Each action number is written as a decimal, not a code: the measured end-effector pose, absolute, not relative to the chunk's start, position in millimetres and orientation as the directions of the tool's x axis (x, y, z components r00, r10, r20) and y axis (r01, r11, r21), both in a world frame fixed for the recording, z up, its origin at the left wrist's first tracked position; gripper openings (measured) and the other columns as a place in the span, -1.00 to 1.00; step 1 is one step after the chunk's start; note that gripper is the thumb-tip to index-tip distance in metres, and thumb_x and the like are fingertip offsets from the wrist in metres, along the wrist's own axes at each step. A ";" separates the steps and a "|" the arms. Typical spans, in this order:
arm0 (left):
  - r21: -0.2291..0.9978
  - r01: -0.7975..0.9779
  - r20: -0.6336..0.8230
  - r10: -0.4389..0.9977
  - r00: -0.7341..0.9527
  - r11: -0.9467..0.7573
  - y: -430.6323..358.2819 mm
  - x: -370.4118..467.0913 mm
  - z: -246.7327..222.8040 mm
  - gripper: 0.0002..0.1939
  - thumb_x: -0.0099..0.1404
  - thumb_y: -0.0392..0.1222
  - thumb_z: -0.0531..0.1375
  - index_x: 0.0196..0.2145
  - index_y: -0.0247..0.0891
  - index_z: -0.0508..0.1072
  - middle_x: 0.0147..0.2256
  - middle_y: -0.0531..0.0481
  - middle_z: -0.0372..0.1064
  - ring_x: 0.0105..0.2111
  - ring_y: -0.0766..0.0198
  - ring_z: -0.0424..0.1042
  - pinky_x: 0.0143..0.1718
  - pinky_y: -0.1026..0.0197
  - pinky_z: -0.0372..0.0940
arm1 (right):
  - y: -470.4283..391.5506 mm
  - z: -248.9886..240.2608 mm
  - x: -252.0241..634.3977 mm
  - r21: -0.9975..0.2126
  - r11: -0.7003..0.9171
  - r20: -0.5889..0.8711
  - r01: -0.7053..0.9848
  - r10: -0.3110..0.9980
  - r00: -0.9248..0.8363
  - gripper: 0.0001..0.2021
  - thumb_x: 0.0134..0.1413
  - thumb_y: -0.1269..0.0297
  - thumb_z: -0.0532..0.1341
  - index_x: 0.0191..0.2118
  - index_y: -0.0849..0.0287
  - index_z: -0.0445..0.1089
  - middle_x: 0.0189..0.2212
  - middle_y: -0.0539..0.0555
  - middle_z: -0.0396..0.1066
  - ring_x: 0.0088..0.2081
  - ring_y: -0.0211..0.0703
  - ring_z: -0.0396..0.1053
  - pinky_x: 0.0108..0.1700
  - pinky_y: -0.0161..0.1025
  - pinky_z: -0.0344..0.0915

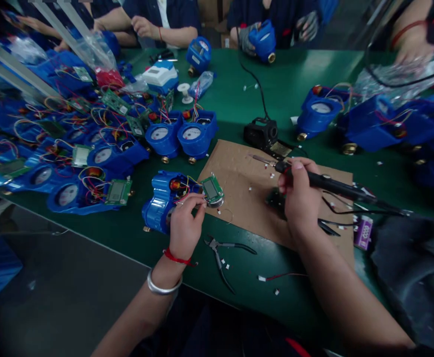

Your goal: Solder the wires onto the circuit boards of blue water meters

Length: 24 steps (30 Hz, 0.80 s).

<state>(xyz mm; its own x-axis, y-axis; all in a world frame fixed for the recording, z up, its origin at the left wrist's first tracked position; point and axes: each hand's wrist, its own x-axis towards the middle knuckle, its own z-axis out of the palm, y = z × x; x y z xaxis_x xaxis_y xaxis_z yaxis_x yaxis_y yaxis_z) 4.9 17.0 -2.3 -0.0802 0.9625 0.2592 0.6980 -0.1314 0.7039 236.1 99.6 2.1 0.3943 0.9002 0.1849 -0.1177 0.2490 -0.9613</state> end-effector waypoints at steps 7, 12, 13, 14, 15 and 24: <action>0.692 0.703 0.287 0.956 -0.059 -0.164 9.0 5.3 -4.6 -0.76 0.27 -0.46 0.03 -0.17 -0.27 0.39 -0.05 -0.12 0.36 -0.02 0.15 0.36 0.03 -0.01 0.29 | 171.0 3.2 292.5 -0.981 0.160 0.080 -0.111 0.850 0.520 -0.83 0.03 0.20 0.25 -0.39 0.17 0.30 -0.65 -0.08 0.28 -0.59 -0.34 0.24 -0.60 -0.37 0.11; 0.615 0.756 0.271 0.961 0.060 -0.221 -26.9 -0.3 -1.5 -0.53 0.34 -0.41 -0.05 0.17 -0.17 0.17 0.21 -0.11 0.09 0.21 0.16 0.11 0.19 -0.01 0.17 | 213.6 -4.9 286.7 -0.986 -0.008 -0.077 -0.168 0.909 0.409 -0.83 0.03 0.26 0.26 -0.43 0.23 0.30 -0.68 -0.06 0.31 -0.66 -0.40 0.20 -0.64 -0.41 0.09; 0.592 0.769 0.275 0.957 0.089 -0.241 -35.4 -3.5 -0.3 -0.51 0.34 -0.41 -0.05 0.18 -0.15 0.15 0.21 -0.10 0.09 0.21 0.17 0.11 0.18 0.02 0.19 | 221.4 -7.0 281.9 -0.980 -0.057 -0.124 -0.191 0.923 0.365 -0.84 0.03 0.29 0.26 -0.44 0.24 0.29 -0.68 -0.05 0.33 -0.67 -0.40 0.20 -0.64 -0.42 0.09; 0.566 0.781 0.290 0.951 0.112 -0.265 -43.2 -7.7 1.4 -0.50 0.33 -0.41 -0.05 0.19 -0.12 0.15 0.20 -0.09 0.11 0.20 0.18 0.12 0.17 0.04 0.21 | 228.6 -8.8 276.5 -0.972 -0.103 -0.168 -0.213 0.933 0.317 -0.85 0.02 0.32 0.27 -0.44 0.23 0.28 -0.67 -0.04 0.34 -0.66 -0.39 0.22 -0.64 -0.42 0.11; 0.538 0.793 0.314 0.941 0.127 -0.287 -49.8 -13.0 3.7 -0.50 0.33 -0.42 -0.04 0.18 -0.11 0.15 0.18 -0.09 0.13 0.19 0.19 0.15 0.15 0.06 0.23 | 234.5 -10.1 270.8 -0.962 -0.141 -0.204 -0.234 0.941 0.270 -0.85 0.02 0.35 0.26 -0.45 0.22 0.27 -0.65 -0.03 0.36 -0.65 -0.38 0.25 -0.63 -0.43 0.13; 0.478 0.879 0.386 0.899 -0.209 -0.001 -36.3 -64.0 17.7 -0.51 0.30 -0.16 0.10 0.17 -0.24 0.15 0.17 -0.23 0.09 0.19 0.02 0.11 0.17 -0.12 0.12 | 170.1 -7.9 214.1 -0.946 -0.220 -0.226 -0.238 0.974 -0.003 -0.91 -0.03 0.30 0.28 -0.38 0.16 0.38 -0.47 0.00 0.47 -0.47 -0.29 0.44 -0.50 -0.42 0.34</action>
